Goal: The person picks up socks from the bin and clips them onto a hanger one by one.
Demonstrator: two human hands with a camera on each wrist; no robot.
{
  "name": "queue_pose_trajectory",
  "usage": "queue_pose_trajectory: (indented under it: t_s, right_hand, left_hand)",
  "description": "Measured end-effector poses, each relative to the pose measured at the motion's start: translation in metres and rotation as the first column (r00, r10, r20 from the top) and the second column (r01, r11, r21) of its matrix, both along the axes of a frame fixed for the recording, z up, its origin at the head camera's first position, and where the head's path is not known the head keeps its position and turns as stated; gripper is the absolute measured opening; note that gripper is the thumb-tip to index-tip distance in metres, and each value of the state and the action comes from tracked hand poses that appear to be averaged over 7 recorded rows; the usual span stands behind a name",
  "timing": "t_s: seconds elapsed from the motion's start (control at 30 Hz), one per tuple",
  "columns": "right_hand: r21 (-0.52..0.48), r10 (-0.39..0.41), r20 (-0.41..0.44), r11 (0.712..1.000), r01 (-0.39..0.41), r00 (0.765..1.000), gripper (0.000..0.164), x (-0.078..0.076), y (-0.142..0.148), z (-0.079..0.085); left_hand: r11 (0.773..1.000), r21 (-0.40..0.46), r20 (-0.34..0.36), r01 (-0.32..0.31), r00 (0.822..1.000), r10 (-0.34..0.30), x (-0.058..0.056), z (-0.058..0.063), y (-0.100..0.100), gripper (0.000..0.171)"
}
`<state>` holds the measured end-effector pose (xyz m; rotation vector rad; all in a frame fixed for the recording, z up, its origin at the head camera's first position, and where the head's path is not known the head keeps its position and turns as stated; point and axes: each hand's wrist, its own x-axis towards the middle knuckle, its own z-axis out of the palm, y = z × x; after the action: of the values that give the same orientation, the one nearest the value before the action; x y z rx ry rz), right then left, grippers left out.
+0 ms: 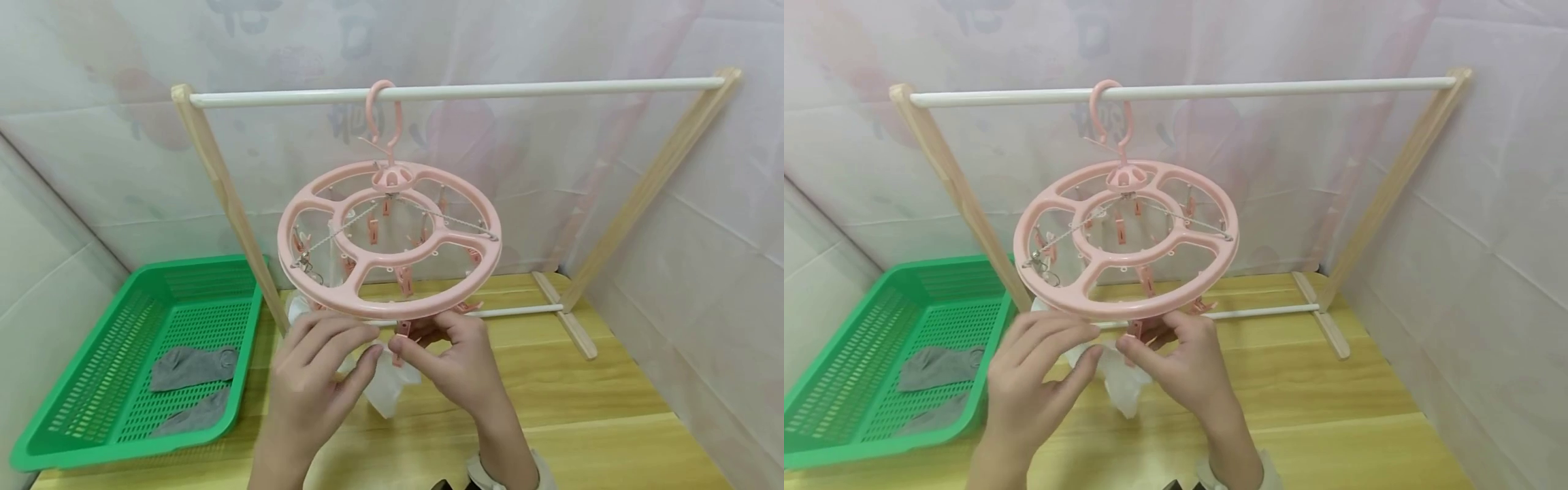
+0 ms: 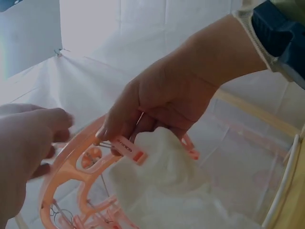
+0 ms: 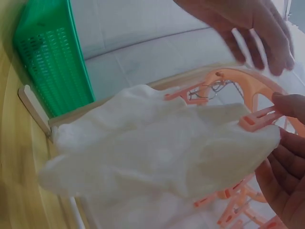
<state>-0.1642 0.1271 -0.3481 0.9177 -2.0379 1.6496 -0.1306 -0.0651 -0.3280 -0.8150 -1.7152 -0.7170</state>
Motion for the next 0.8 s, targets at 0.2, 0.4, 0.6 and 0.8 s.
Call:
queue_pose_trajectory:
  t_s: [0.2,0.4,0.6,0.8]
  right_hand:
    - [0.053,0.009,0.031,0.999,-0.010,0.999,0.018,0.000,0.000,-0.002]
    - [0.089,0.002,0.035,0.996,-0.005,0.999,0.022,0.002,0.000,-0.001]
    - [0.229,-0.128,-0.004,0.965,0.125,0.992,0.024,0.009,0.007,0.006]
    - [0.111,-0.254,-0.255,0.951,0.289,0.933,0.009,0.020,0.026,0.019]
  left_hand:
    - [0.991,-0.049,-0.071,-0.126,0.990,0.122,0.000,0.005,0.006,0.019]
    - [0.987,-0.086,0.081,-0.139,0.986,0.146,-0.003,-0.001,0.003,0.024]
    - [0.989,-0.070,0.087,-0.132,0.987,0.137,-0.006,-0.002,0.002,0.027]
    - [0.985,-0.054,0.095,-0.166,0.981,0.170,-0.007,-0.005,0.000,0.034]
